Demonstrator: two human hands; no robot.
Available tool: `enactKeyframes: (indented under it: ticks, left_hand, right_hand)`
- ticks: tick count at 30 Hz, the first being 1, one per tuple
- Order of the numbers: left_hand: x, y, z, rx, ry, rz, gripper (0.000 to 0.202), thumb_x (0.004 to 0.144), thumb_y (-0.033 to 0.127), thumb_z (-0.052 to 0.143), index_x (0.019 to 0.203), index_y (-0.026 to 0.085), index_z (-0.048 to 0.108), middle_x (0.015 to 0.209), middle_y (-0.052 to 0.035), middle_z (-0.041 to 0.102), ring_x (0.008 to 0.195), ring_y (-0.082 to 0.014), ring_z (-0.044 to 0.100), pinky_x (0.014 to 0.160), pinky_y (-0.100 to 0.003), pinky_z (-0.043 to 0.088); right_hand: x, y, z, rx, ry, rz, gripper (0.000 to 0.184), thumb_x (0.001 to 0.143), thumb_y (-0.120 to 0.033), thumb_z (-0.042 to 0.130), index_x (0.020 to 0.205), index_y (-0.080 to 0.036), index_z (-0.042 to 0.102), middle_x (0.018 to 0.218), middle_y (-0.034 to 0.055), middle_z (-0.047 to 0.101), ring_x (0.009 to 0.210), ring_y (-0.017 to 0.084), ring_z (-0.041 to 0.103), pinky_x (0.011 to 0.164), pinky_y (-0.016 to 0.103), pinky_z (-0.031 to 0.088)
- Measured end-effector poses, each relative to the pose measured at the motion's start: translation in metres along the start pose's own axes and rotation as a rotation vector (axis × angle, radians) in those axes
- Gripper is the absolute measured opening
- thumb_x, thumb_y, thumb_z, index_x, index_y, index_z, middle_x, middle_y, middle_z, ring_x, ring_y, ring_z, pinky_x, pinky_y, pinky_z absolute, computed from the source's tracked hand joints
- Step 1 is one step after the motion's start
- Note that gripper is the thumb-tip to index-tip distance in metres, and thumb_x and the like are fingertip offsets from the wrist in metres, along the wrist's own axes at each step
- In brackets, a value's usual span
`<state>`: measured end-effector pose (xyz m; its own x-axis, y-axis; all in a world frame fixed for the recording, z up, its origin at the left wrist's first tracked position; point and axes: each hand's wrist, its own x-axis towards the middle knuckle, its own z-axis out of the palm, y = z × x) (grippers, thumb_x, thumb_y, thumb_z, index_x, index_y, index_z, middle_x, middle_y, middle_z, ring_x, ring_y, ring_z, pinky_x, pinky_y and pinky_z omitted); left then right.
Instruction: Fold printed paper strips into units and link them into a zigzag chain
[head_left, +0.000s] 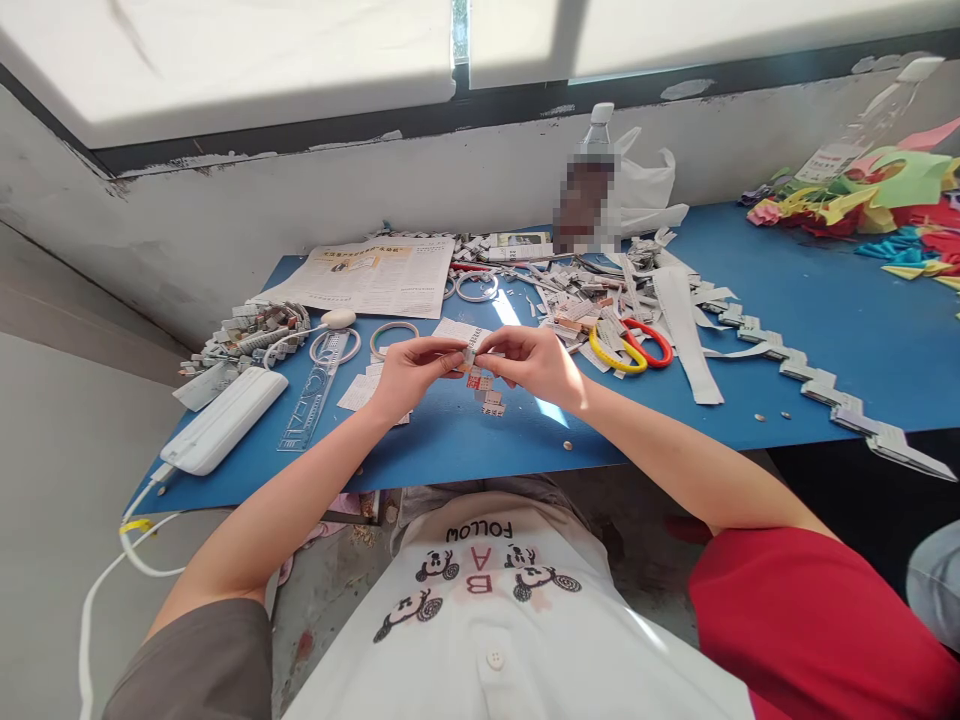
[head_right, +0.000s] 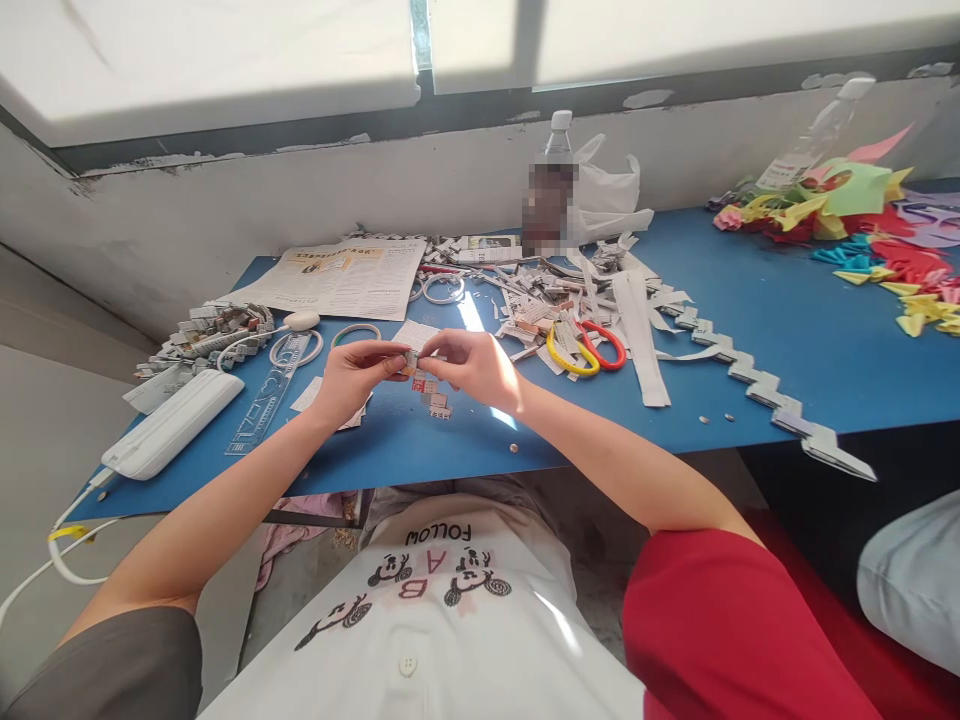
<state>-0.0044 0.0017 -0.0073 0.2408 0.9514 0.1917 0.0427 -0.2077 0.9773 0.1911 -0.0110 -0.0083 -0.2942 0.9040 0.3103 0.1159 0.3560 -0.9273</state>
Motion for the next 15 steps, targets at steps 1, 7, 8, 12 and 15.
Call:
enactKeyframes:
  ticks: [1, 7, 8, 12, 15]
  left_hand:
    - [0.0001, -0.0001, -0.0001, 0.008, 0.000, 0.001, 0.036, 0.061, 0.044, 0.083, 0.085, 0.018, 0.077, 0.082, -0.0057, 0.075, 0.078, -0.0235, 0.072, 0.072, -0.040, 0.064]
    - [-0.0008, 0.0010, 0.0001, 0.036, -0.009, 0.009, 0.039, 0.060, 0.046, 0.083, 0.085, 0.017, 0.078, 0.084, -0.0071, 0.075, 0.074, -0.0229, 0.072, 0.070, -0.040, 0.064]
    - [-0.0013, 0.0010, 0.0002, 0.044, -0.016, 0.015, 0.038, 0.060, 0.046, 0.083, 0.085, 0.017, 0.078, 0.083, -0.0070, 0.076, 0.073, -0.0226, 0.072, 0.070, -0.039, 0.064]
    - [-0.0046, -0.0002, 0.0017, 0.109, -0.024, 0.121, 0.031, 0.067, 0.043, 0.080, 0.085, 0.019, 0.077, 0.083, -0.0054, 0.075, 0.072, -0.0210, 0.072, 0.069, -0.036, 0.064]
    - [-0.0089, -0.0003, 0.0041, 0.171, 0.029, 0.299, 0.023, 0.073, 0.037, 0.076, 0.090, 0.021, 0.077, 0.089, -0.0043, 0.076, 0.078, -0.0202, 0.072, 0.070, -0.033, 0.063]
  right_hand:
    - [0.0001, 0.0000, -0.0001, -0.003, -0.005, -0.003, 0.018, 0.078, -0.032, 0.069, 0.082, -0.015, 0.067, 0.058, -0.0015, 0.059, 0.045, 0.008, 0.045, 0.043, 0.023, 0.039]
    - [-0.0010, 0.0004, 0.0000, -0.032, -0.017, -0.001, 0.018, 0.079, -0.033, 0.067, 0.084, -0.016, 0.065, 0.058, -0.0016, 0.057, 0.046, 0.008, 0.045, 0.044, 0.023, 0.038]
    - [-0.0012, 0.0011, -0.0001, -0.040, -0.018, -0.001, 0.018, 0.079, -0.033, 0.067, 0.085, -0.016, 0.065, 0.058, -0.0020, 0.056, 0.046, 0.008, 0.045, 0.045, 0.023, 0.038]
    - [-0.0019, 0.0053, -0.0001, -0.066, -0.041, -0.045, 0.016, 0.082, -0.032, 0.065, 0.090, -0.018, 0.063, 0.058, -0.0035, 0.053, 0.048, 0.008, 0.041, 0.045, 0.023, 0.034]
    - [-0.0024, 0.0077, 0.0009, -0.109, -0.006, -0.125, 0.012, 0.083, -0.030, 0.062, 0.089, -0.019, 0.063, 0.063, -0.0028, 0.055, 0.051, 0.008, 0.039, 0.048, 0.024, 0.034]
